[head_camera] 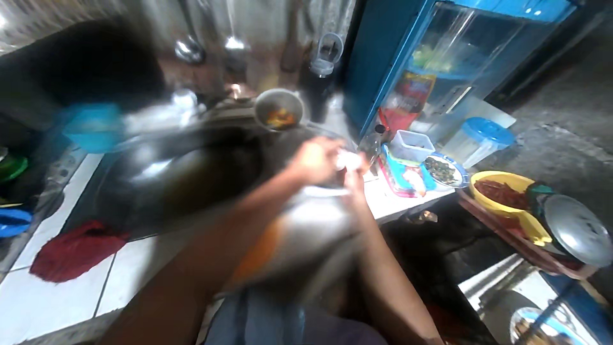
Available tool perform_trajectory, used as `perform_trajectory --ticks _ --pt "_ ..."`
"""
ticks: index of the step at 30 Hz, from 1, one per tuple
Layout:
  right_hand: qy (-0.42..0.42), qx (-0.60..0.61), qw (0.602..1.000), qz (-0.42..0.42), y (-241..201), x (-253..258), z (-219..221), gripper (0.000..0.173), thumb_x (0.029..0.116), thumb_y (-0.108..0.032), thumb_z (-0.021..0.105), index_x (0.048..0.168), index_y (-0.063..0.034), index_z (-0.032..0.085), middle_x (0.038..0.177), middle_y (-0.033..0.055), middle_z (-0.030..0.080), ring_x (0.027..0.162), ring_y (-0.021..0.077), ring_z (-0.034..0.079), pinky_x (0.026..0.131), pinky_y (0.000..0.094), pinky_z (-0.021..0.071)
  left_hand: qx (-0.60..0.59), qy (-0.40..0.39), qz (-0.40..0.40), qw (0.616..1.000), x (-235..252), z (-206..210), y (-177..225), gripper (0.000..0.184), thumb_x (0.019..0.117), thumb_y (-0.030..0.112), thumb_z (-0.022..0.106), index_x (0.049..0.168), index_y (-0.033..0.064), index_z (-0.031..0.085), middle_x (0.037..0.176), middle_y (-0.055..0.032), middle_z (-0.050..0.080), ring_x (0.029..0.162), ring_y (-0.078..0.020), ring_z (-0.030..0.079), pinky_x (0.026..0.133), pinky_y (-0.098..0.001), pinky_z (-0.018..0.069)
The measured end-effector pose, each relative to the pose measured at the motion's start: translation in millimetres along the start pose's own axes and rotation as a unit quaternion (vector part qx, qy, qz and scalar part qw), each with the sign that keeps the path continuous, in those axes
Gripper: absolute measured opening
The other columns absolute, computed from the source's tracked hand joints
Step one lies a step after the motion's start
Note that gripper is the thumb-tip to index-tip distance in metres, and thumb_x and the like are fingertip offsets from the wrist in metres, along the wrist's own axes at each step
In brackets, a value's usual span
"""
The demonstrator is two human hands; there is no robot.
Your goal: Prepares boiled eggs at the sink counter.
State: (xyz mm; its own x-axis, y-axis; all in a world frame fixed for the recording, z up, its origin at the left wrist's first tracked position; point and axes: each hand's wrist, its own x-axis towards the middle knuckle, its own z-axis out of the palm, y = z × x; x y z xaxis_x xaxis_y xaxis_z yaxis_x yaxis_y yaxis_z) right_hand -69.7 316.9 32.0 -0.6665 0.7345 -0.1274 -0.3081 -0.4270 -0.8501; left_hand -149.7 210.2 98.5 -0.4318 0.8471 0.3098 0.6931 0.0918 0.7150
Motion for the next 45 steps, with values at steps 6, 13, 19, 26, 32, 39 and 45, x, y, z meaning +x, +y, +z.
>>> perform_trajectory --ticks 6,13,19,26,32,39,45 --pt "-0.009 -0.158 0.987 0.006 -7 -7 5 0.056 0.1132 -0.043 0.024 0.08 -0.0107 0.054 0.055 -0.0031 0.051 0.042 0.0034 0.042 0.04 0.0174 0.0317 0.045 -0.014 0.192 0.98 5 -4 -9 0.018 0.0948 0.0 0.064 0.107 -0.0032 0.077 0.105 -0.0197 0.072 0.1 -0.0309 0.069 0.094 -0.0444 0.0531" --pt "0.007 -0.246 0.967 -0.057 -7 -1 6 0.049 0.1129 -0.041 0.032 0.089 -0.0099 0.062 0.058 -0.0037 0.052 0.046 0.0042 0.046 0.044 0.0194 0.0384 0.058 0.026 0.204 0.977 2 8 -16 0.02 0.0968 -0.003 0.057 0.105 -0.0094 0.074 0.101 -0.024 0.071 0.096 -0.0354 0.07 0.092 -0.0464 0.0549" --pt "-0.007 -0.229 0.97 -0.078 -2 -1 7 0.044 0.1135 -0.033 0.034 0.088 -0.0071 0.059 0.06 -0.0038 0.052 0.047 0.0033 0.047 0.046 0.019 0.0393 0.029 0.119 0.151 0.981 1 18 -15 0.017 0.0967 -0.006 0.055 0.1 -0.0101 0.071 0.1 -0.025 0.07 0.096 -0.037 0.07 0.091 -0.0471 0.055" --pt "-0.061 -0.137 0.988 -0.036 -12 3 -2 0.022 0.1132 -0.019 0.034 0.114 -0.0051 0.05 0.066 -0.0006 0.053 0.049 0.0049 0.049 0.047 0.0186 0.0428 0.071 -0.054 -0.116 0.989 9 3 -30 0.033 0.1006 -0.002 0.052 0.13 0.0005 0.067 0.134 -0.0241 0.062 0.128 -0.0397 0.058 0.11 -0.0556 0.0429" --pt "-0.014 -0.16 0.984 -0.073 -13 6 -1 0.033 0.1139 -0.024 0.031 0.115 -0.004 0.057 0.068 -0.0012 0.058 0.052 0.005 0.053 0.05 0.02 0.0483 -0.014 0.063 0.099 0.993 0 19 -19 0.032 0.0979 0.012 0.065 0.128 0.0039 0.07 0.112 -0.0182 0.067 0.096 -0.0263 0.067 0.087 -0.0426 0.0562" --pt "-0.014 -0.24 0.966 -0.094 -10 1 3 0.035 0.1134 -0.02 0.031 0.124 0.0014 0.057 0.078 0.0006 0.057 0.058 0.004 0.052 0.056 0.0209 0.0479 0.117 0.136 0.133 0.975 -3 30 -15 0.019 0.098 -0.002 0.057 0.108 -0.0092 0.072 0.103 -0.025 0.071 0.095 -0.0387 0.072 0.087 -0.0502 0.0578" --pt "-0.026 -0.18 0.981 -0.07 -6 2 0 0.036 0.114 -0.019 0.026 0.119 0.0007 0.055 0.072 -0.0004 0.057 0.05 0.0036 0.05 0.048 0.0189 0.0454 0.139 0.027 -0.062 0.988 8 13 -15 0.025 0.1047 0.003 0.05 0.119 -0.0076 0.067 0.125 -0.0283 0.064 0.116 -0.0433 0.064 0.102 -0.0551 0.049"
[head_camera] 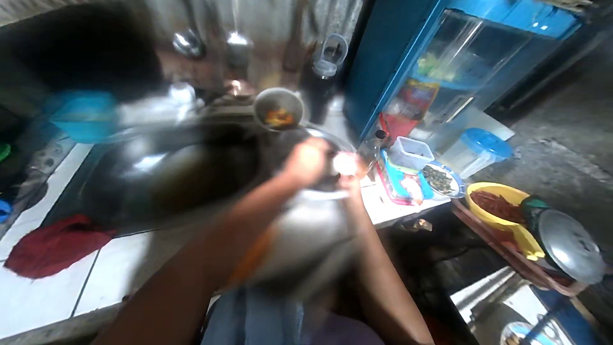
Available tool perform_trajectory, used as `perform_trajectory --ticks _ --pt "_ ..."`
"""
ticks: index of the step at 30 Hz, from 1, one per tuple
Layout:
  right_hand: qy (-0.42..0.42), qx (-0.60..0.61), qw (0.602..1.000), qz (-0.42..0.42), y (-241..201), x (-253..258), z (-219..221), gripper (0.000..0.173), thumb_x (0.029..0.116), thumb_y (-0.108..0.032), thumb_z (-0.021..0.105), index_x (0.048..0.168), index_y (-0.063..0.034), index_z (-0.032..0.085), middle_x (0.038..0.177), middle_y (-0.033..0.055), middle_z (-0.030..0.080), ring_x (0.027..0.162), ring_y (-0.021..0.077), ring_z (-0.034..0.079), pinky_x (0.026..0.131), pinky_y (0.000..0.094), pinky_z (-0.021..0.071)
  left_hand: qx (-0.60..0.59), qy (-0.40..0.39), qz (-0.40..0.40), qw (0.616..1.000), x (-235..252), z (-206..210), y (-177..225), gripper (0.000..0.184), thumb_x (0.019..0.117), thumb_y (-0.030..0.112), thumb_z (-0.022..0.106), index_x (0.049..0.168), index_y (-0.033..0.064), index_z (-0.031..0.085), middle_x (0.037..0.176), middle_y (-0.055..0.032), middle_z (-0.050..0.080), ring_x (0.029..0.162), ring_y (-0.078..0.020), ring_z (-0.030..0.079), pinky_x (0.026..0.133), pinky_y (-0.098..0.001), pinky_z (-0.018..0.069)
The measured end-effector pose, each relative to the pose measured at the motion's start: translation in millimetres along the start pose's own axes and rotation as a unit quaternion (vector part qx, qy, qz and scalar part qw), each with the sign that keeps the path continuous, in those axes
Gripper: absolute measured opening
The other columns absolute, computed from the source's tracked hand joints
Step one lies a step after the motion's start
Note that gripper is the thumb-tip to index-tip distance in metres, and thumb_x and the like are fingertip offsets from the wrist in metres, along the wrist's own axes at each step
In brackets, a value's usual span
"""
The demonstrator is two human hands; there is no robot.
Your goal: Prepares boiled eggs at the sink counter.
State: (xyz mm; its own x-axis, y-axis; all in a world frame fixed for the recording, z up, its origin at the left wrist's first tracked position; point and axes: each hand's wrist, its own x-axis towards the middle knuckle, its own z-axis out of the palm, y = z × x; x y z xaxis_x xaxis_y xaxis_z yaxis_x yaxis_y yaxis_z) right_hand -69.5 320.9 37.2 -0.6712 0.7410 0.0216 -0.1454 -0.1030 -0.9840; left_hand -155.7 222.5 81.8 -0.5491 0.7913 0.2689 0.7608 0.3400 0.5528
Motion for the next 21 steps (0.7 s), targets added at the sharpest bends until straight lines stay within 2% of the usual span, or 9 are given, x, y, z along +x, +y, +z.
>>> perform_trajectory --ticks 2,3,5,7,9,12,15,18,21 --pt "-0.013 0.049 0.998 0.027 -2 0 -2 0.042 0.1149 -0.024 0.021 0.118 -0.0011 0.056 0.07 0.0009 0.059 0.049 0.0054 0.05 0.047 0.0198 0.0443 0.035 -0.121 -0.077 0.989 11 -3 -10 0.028 0.0992 -0.003 0.054 0.125 -0.0041 0.066 0.136 -0.0262 0.059 0.124 -0.0437 0.059 0.105 -0.058 0.0466" --pt "-0.015 0.063 0.997 0.035 -3 0 -3 0.044 0.1149 -0.026 0.02 0.116 -0.0024 0.057 0.069 0.0009 0.06 0.048 0.0054 0.05 0.046 0.0194 0.0439 0.036 -0.147 -0.085 0.985 12 -4 -13 0.033 0.0986 -0.002 0.055 0.13 -0.0011 0.065 0.143 -0.024 0.056 0.128 -0.0422 0.057 0.107 -0.0583 0.045" --pt "-0.003 0.073 0.996 0.056 -4 3 -6 0.047 0.1149 -0.031 0.021 0.112 -0.0027 0.058 0.067 0.0013 0.059 0.047 0.006 0.049 0.044 0.0194 0.0421 -0.008 -0.1 -0.03 0.995 4 -8 -13 0.035 0.1034 0.01 0.055 0.137 0.0043 0.063 0.149 -0.0193 0.053 0.133 -0.0366 0.054 0.111 -0.0551 0.0423" --pt "0.021 0.065 0.993 0.092 -6 6 -6 0.05 0.1141 -0.039 0.025 0.099 -0.0038 0.057 0.062 0.0012 0.055 0.044 0.0065 0.046 0.041 0.02 0.0393 -0.084 0.02 0.108 0.99 -6 -5 -14 0.029 0.1011 0.014 0.061 0.126 0.0026 0.07 0.129 -0.0196 0.065 0.119 -0.0325 0.063 0.103 -0.05 0.0494" --pt "0.024 0.063 0.991 0.117 -6 5 -5 0.057 0.1126 -0.045 0.026 0.083 -0.0069 0.056 0.055 0.0001 0.052 0.039 0.0069 0.043 0.038 0.0207 0.0358 -0.129 0.072 0.228 0.963 -7 4 -17 0.023 0.0951 0.009 0.067 0.116 0.0011 0.075 0.112 -0.0175 0.07 0.104 -0.028 0.068 0.094 -0.0446 0.0548" --pt "0.002 0.059 0.988 0.14 -8 4 -2 0.063 0.1107 -0.053 0.024 0.073 -0.011 0.051 0.05 -0.0014 0.046 0.037 0.0071 0.039 0.036 0.0216 0.0312 -0.19 0.107 0.251 0.943 -8 11 -10 0.017 0.0877 -0.001 0.072 0.103 -0.0016 0.078 0.101 -0.0148 0.071 0.094 -0.0206 0.067 0.088 -0.0352 0.0552" --pt "-0.015 0.038 0.988 0.15 -13 3 -1 0.063 0.109 -0.057 0.023 0.078 -0.0119 0.055 0.05 -0.0026 0.045 0.036 0.0057 0.036 0.035 0.0205 0.0286 -0.212 0.139 0.225 0.941 -11 8 0 0.008 0.0869 -0.004 0.071 0.091 -0.0034 0.078 0.093 -0.0142 0.071 0.087 -0.0181 0.066 0.083 -0.0319 0.0542" --pt "-0.031 -0.008 0.985 0.167 -15 1 -4 0.06 0.1096 -0.055 0.025 0.076 -0.0128 0.051 0.05 -0.0029 0.044 0.036 0.0056 0.035 0.035 0.0204 0.0281 -0.093 0.182 0.301 0.931 -10 13 -5 0.012 0.0903 0.0 0.066 0.088 -0.0042 0.077 0.091 -0.0173 0.073 0.089 -0.0283 0.071 0.085 -0.0393 0.0576" --pt "-0.037 -0.034 0.981 0.185 -16 -1 -4 0.059 0.1107 -0.052 0.027 0.071 -0.013 0.047 0.049 -0.003 0.042 0.037 0.0063 0.036 0.036 0.021 0.0294 0.067 0.235 0.371 0.896 -6 17 -9 0.01 0.0902 0.001 0.065 0.084 -0.0016 0.072 0.084 -0.0158 0.07 0.081 -0.0301 0.071 0.076 -0.0391 0.0589"
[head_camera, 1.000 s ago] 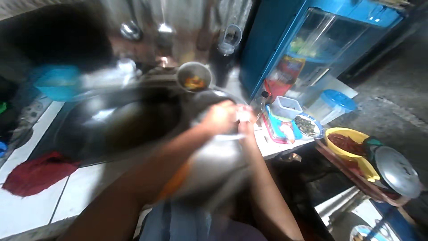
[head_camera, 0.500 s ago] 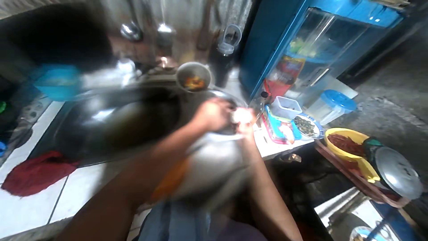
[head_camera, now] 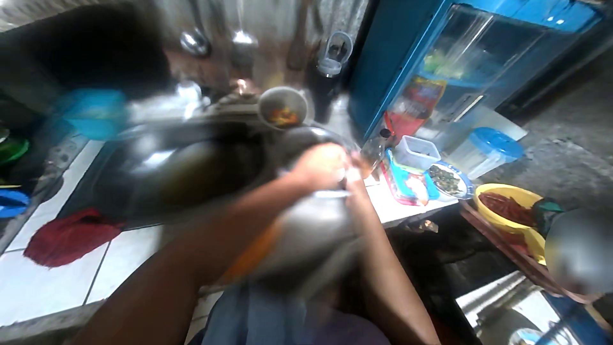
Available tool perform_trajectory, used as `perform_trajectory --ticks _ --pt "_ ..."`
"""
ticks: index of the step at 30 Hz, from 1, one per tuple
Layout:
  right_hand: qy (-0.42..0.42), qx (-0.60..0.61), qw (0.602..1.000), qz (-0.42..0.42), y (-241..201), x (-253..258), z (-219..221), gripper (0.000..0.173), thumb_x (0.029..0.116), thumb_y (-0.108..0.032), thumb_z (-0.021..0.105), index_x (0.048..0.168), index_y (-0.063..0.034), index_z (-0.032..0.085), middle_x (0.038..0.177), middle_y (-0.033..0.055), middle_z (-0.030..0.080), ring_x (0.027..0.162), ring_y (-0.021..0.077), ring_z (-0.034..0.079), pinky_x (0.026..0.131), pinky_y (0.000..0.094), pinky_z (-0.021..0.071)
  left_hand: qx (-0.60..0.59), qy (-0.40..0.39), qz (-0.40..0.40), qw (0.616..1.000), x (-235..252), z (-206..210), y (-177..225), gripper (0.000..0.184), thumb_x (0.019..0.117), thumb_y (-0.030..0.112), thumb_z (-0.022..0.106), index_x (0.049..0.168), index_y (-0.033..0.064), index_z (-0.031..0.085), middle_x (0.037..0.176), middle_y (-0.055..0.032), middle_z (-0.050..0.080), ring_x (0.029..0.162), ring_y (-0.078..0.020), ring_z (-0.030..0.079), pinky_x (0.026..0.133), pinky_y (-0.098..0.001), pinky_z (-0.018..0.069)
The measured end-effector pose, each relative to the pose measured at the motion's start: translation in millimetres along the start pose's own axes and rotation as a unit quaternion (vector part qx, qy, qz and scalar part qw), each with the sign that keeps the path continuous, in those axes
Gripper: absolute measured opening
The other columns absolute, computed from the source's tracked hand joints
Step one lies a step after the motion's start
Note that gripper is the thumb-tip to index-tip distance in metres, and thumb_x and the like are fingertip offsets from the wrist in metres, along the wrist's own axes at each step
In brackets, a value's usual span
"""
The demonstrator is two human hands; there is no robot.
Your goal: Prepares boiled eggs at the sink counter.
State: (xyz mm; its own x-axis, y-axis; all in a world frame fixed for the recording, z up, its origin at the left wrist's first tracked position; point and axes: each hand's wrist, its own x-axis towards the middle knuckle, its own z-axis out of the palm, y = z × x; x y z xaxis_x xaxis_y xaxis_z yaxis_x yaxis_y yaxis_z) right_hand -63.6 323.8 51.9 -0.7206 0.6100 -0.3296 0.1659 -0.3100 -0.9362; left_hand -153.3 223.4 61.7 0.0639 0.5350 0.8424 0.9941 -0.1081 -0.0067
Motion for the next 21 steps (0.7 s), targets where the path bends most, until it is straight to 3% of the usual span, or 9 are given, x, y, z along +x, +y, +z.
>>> perform_trajectory --ticks 3,6,7,9,10,12,14,16,21 --pt "-0.005 -0.034 0.999 0.012 -5 -4 1 0.054 0.1135 -0.042 0.026 0.072 -0.0132 0.044 0.048 -0.0043 0.039 0.036 0.0051 0.034 0.036 0.0194 0.0286 0.013 -0.032 -0.015 0.999 9 -6 0 0.009 0.0906 0.0 0.065 0.083 -0.0039 0.069 0.081 -0.0188 0.067 0.079 -0.0342 0.069 0.073 -0.0449 0.0567" --pt "-0.012 -0.068 0.997 0.019 -9 -4 -1 0.045 0.1139 -0.032 0.03 0.077 -0.0112 0.046 0.05 -0.004 0.041 0.036 0.0038 0.035 0.036 0.0178 0.029 0.009 -0.079 -0.109 0.991 19 -12 -3 0.014 0.0961 0.005 0.061 0.09 -0.0054 0.07 0.089 -0.0225 0.066 0.084 -0.0383 0.069 0.076 -0.0489 0.0571" --pt "-0.013 -0.069 0.998 0.003 -8 -3 -2 0.042 0.1138 -0.03 0.031 0.081 -0.0101 0.048 0.051 -0.0034 0.044 0.037 0.0039 0.037 0.037 0.0178 0.0315 0.009 -0.149 -0.18 0.972 25 -19 -1 0.018 0.1012 0.008 0.057 0.101 -0.006 0.069 0.098 -0.0247 0.067 0.09 -0.0405 0.069 0.08 -0.0518 0.057" --pt "-0.024 -0.034 0.998 -0.054 -3 0 -5 0.036 0.1137 -0.029 0.034 0.1 -0.0041 0.056 0.059 -0.0001 0.05 0.042 0.006 0.043 0.04 0.0195 0.0376 -0.014 -0.316 -0.344 0.884 37 -26 -3 0.028 0.1064 0.009 0.049 0.13 -0.0019 0.059 0.12 -0.0274 0.065 0.107 -0.0466 0.066 0.089 -0.0608 0.0525" --pt "-0.028 -0.01 0.996 -0.082 1 1 -7 0.032 0.1136 -0.026 0.035 0.112 -0.0015 0.056 0.064 0.0014 0.053 0.044 0.0065 0.045 0.041 0.0199 0.0398 -0.042 -0.345 -0.41 0.843 37 -24 -7 0.037 0.1059 0.008 0.05 0.143 0.0034 0.053 0.122 -0.0283 0.065 0.111 -0.0485 0.064 0.092 -0.064 0.0502" --pt "-0.023 0.027 0.993 -0.113 5 6 -10 0.025 0.1126 -0.022 0.039 0.119 -0.0014 0.052 0.069 0.0028 0.056 0.047 0.0068 0.048 0.044 0.0204 0.0432 -0.102 -0.302 -0.463 0.827 30 -20 -11 0.043 0.1071 0.015 0.05 0.15 0.0118 0.05 0.122 -0.0263 0.067 0.113 -0.0451 0.065 0.097 -0.0636 0.0485" --pt "-0.002 0.036 0.99 -0.133 7 13 -11 0.025 0.1122 -0.021 0.041 0.121 -0.0008 0.053 0.073 0.0033 0.059 0.05 0.0062 0.052 0.046 0.02 0.0461 -0.182 -0.221 -0.43 0.856 22 -20 -7 0.038 0.1081 0.023 0.051 0.142 0.0101 0.059 0.122 -0.0204 0.069 0.112 -0.035 0.067 0.1 -0.0563 0.0496" --pt "0.015 0.018 0.988 -0.15 7 13 -11 0.03 0.1123 -0.02 0.04 0.127 0.001 0.055 0.078 0.0033 0.061 0.056 0.0059 0.055 0.051 0.0202 0.0484 -0.238 -0.21 -0.358 0.878 15 -18 -3 0.035 0.1068 0.018 0.052 0.137 0.0049 0.064 0.127 -0.0188 0.067 0.114 -0.0297 0.065 0.101 -0.0485 0.0496" --pt "-0.058 -0.003 0.978 -0.201 7 5 -14 0.022 0.1104 -0.013 0.039 0.116 0.0007 0.056 0.076 -0.0025 0.06 0.058 0.0017 0.054 0.056 0.0174 0.0483 -0.191 -0.231 -0.271 0.915 17 -22 -5 0.032 0.1025 0.012 0.059 0.132 0.0022 0.067 0.12 -0.0218 0.067 0.107 -0.0332 0.066 0.097 -0.0482 0.0513"
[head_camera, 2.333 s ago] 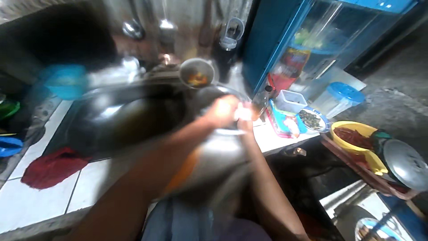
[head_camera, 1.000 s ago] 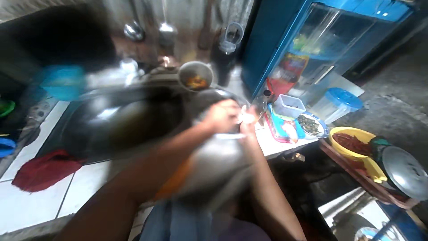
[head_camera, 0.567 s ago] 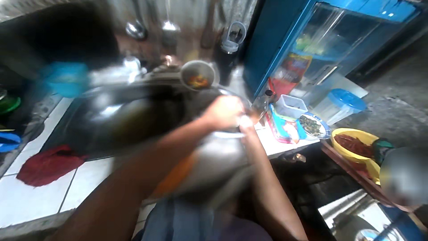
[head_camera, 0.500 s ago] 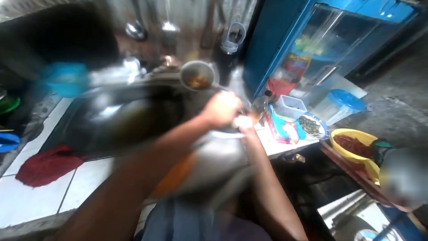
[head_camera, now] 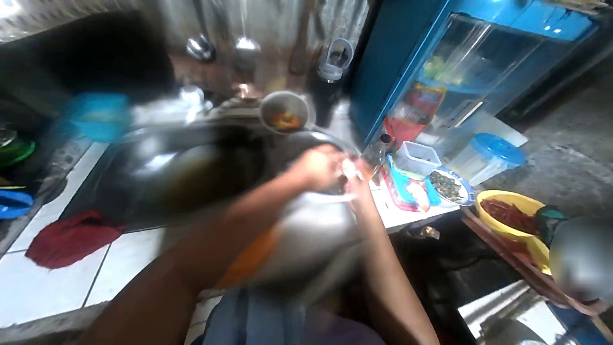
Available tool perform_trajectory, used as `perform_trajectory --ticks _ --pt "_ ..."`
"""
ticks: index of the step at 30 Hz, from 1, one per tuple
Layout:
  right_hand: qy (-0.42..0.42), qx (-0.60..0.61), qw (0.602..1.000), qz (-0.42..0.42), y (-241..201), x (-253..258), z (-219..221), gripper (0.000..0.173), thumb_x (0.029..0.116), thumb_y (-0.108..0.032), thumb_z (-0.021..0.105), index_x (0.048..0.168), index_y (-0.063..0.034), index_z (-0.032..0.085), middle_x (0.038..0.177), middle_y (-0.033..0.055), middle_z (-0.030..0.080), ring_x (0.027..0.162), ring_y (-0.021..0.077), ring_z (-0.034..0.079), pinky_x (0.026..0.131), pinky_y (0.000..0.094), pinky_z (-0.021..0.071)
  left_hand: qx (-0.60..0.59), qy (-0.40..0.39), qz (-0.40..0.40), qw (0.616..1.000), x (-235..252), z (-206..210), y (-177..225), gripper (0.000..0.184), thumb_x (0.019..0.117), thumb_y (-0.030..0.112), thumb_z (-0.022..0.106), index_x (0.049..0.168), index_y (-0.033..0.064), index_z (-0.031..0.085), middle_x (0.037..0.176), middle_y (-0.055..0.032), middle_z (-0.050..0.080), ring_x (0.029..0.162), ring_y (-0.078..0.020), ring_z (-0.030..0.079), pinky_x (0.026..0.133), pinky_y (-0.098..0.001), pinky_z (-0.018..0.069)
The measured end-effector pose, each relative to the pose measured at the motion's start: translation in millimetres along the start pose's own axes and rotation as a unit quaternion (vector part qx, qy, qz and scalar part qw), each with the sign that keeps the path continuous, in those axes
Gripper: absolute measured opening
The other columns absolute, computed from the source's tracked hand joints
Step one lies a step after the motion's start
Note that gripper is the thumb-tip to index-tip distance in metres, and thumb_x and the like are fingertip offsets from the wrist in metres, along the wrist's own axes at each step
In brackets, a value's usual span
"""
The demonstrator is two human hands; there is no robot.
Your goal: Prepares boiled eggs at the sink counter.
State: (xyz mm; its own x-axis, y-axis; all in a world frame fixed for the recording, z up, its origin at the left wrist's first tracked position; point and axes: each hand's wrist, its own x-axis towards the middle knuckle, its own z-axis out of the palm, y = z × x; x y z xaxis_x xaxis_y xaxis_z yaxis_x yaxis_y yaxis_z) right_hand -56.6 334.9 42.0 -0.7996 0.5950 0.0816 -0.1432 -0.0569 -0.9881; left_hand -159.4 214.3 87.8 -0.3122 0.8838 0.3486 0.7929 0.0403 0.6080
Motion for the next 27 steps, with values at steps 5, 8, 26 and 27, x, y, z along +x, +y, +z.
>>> perform_trajectory --ticks 5,8,26,27 --pt "-0.068 -0.03 0.997 -0.023 10 2 -9 0.023 0.1025 -0.006 0.054 0.123 0.004 0.057 0.085 -0.0017 0.064 0.061 0.001 0.055 0.059 0.0183 0.0499 0.027 -0.029 0.031 0.999 1 -6 -1 0.028 0.1032 0.005 0.052 0.124 -0.0042 0.069 0.117 -0.0246 0.068 0.11 -0.0374 0.066 0.1 -0.0512 0.0495" --pt "-0.061 -0.021 0.998 -0.018 13 1 -8 0.024 0.1042 -0.007 0.05 0.123 0.0041 0.058 0.085 -0.0012 0.063 0.061 0.0023 0.055 0.06 0.0194 0.0502 0.055 -0.068 0.009 0.996 4 -4 0 0.028 0.1063 0.007 0.048 0.122 -0.0059 0.067 0.119 -0.0261 0.066 0.114 -0.0383 0.064 0.104 -0.0512 0.0473" --pt "-0.039 0.021 0.998 0.036 -1 0 -4 0.036 0.0993 0.005 0.049 0.135 0.0032 0.049 0.093 0.0057 0.065 0.07 0.0079 0.064 0.063 0.0216 0.0555 0.142 -0.091 -0.151 0.974 19 -7 -6 0.036 0.102 -0.002 0.05 0.138 -0.0023 0.058 0.139 -0.0271 0.056 0.129 -0.0439 0.055 0.109 -0.0562 0.0436" --pt "-0.03 0.023 0.999 0.026 -1 2 -4 0.041 0.0963 0.008 0.052 0.136 0.0032 0.046 0.098 0.0081 0.066 0.075 0.0102 0.067 0.067 0.0239 0.0578 0.12 -0.092 -0.187 0.971 21 -6 -9 0.041 0.1032 0.0 0.049 0.144 -0.0001 0.054 0.148 -0.0249 0.05 0.136 -0.042 0.049 0.113 -0.0547 0.0393"
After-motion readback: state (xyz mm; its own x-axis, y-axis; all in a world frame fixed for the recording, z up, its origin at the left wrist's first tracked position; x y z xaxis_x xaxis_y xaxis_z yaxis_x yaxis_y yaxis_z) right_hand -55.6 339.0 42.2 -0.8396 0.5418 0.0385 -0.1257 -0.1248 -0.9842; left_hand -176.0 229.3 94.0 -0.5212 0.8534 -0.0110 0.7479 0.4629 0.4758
